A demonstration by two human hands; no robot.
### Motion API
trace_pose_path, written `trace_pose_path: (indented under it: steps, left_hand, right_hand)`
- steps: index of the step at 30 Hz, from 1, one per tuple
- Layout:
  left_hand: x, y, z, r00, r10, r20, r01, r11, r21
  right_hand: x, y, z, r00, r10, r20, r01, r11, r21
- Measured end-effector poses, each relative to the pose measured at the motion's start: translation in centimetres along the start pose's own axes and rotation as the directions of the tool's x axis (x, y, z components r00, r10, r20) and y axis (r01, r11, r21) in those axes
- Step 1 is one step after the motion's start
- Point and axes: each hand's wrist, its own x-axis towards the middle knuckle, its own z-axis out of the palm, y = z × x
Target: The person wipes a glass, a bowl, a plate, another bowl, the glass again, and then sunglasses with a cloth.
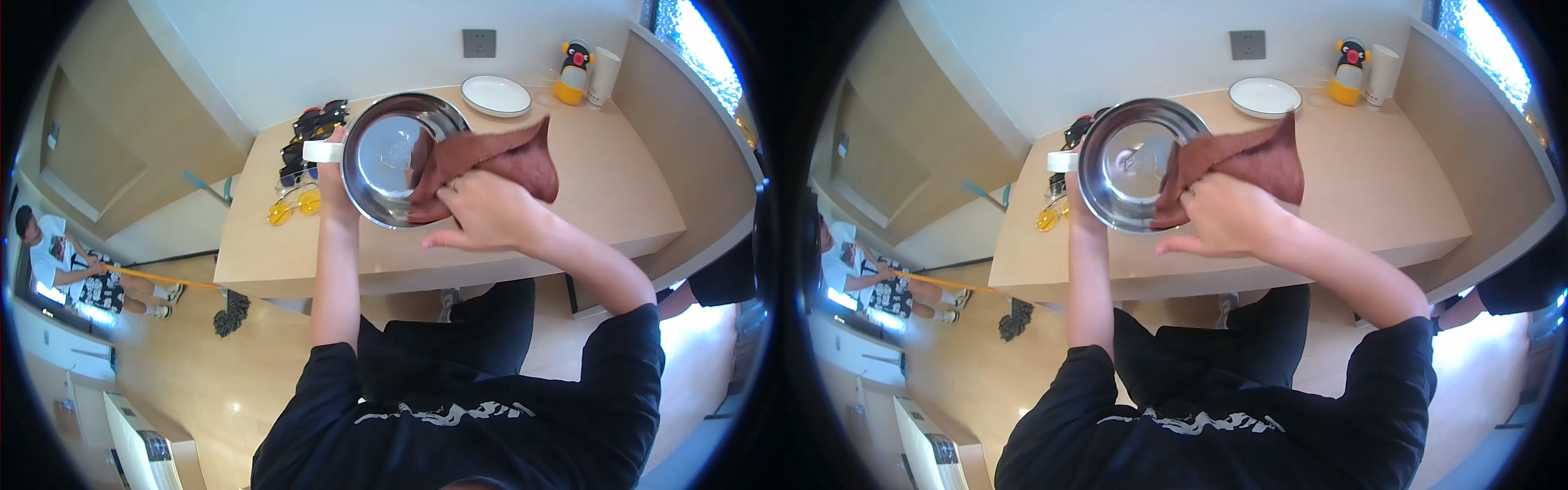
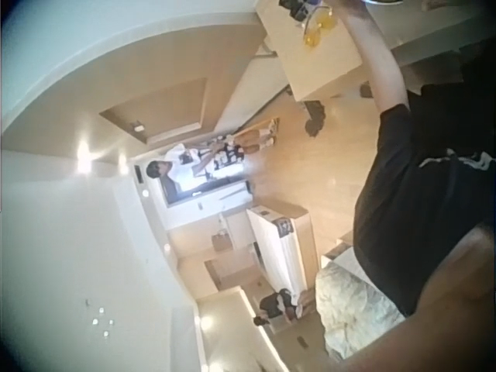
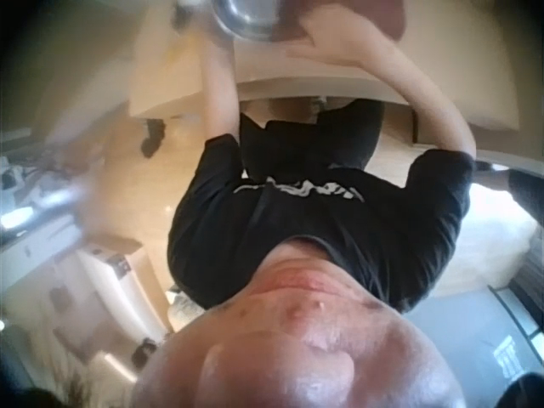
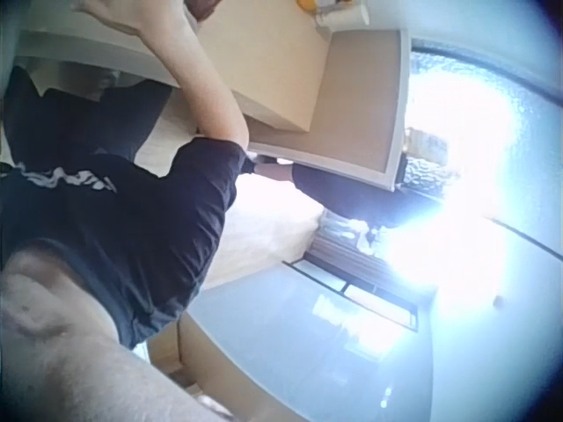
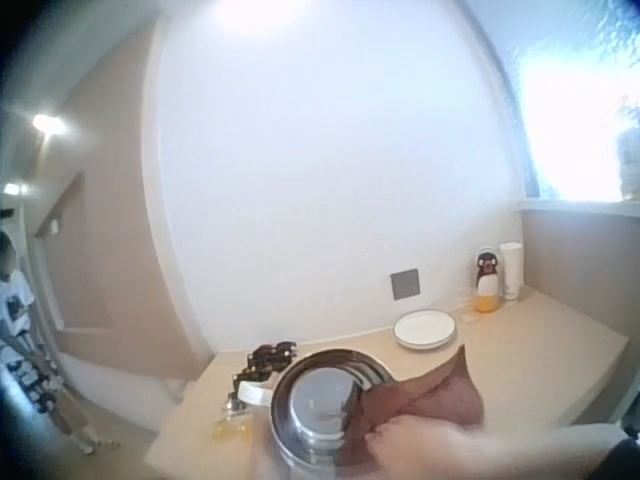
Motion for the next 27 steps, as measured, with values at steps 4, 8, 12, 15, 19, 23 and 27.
trace_pose_path:
  steps: [4, 8, 12, 15, 19, 23, 27]
  left_hand:
    - [-1.2, -2.5, -0.7, 0.973, 0.045, -0.225, -0.021, 0.994, 0.108]
    - [-2.9, -3.0, -0.5, 0.962, -0.074, -0.262, 0.085, 0.996, 0.032]
    - [-4.0, -2.6, 0.1, 0.916, 0.070, -0.396, -0.024, 0.993, 0.119]
    - [-4.1, -3.1, -1.8, 0.891, 0.184, -0.415, -0.180, 0.982, 0.049]
    - [-5.4, -4.6, -2.0, 0.816, 0.188, -0.546, -0.177, 0.982, 0.073]
    - [-8.0, -4.8, -1.6, 0.815, -0.091, -0.573, 0.075, 0.996, -0.052]
    - [-8.5, -5.6, -1.5, 0.906, -0.096, -0.412, 0.110, 0.994, 0.009]
  right_hand:
    - [1.2, -3.0, -0.9, 0.970, -0.165, 0.179, 0.094, 0.931, 0.352]
    - [3.2, -1.5, 3.0, 0.992, -0.124, -0.004, 0.090, 0.694, 0.714]
    - [5.1, -0.1, 6.2, 0.954, 0.043, -0.297, 0.017, 0.980, 0.198]
    - [4.0, 0.1, 5.8, 1.000, 0.018, -0.016, -0.017, 1.000, 0.017]
    - [1.2, -2.5, 3.4, 0.984, -0.152, -0.089, 0.175, 0.913, 0.368]
    - [0.3, -3.8, 6.5, 0.882, -0.125, -0.454, 0.237, 0.951, 0.198]
    - [-1.4, -1.4, 7.1, 0.818, -0.032, -0.575, 0.168, 0.968, 0.185]
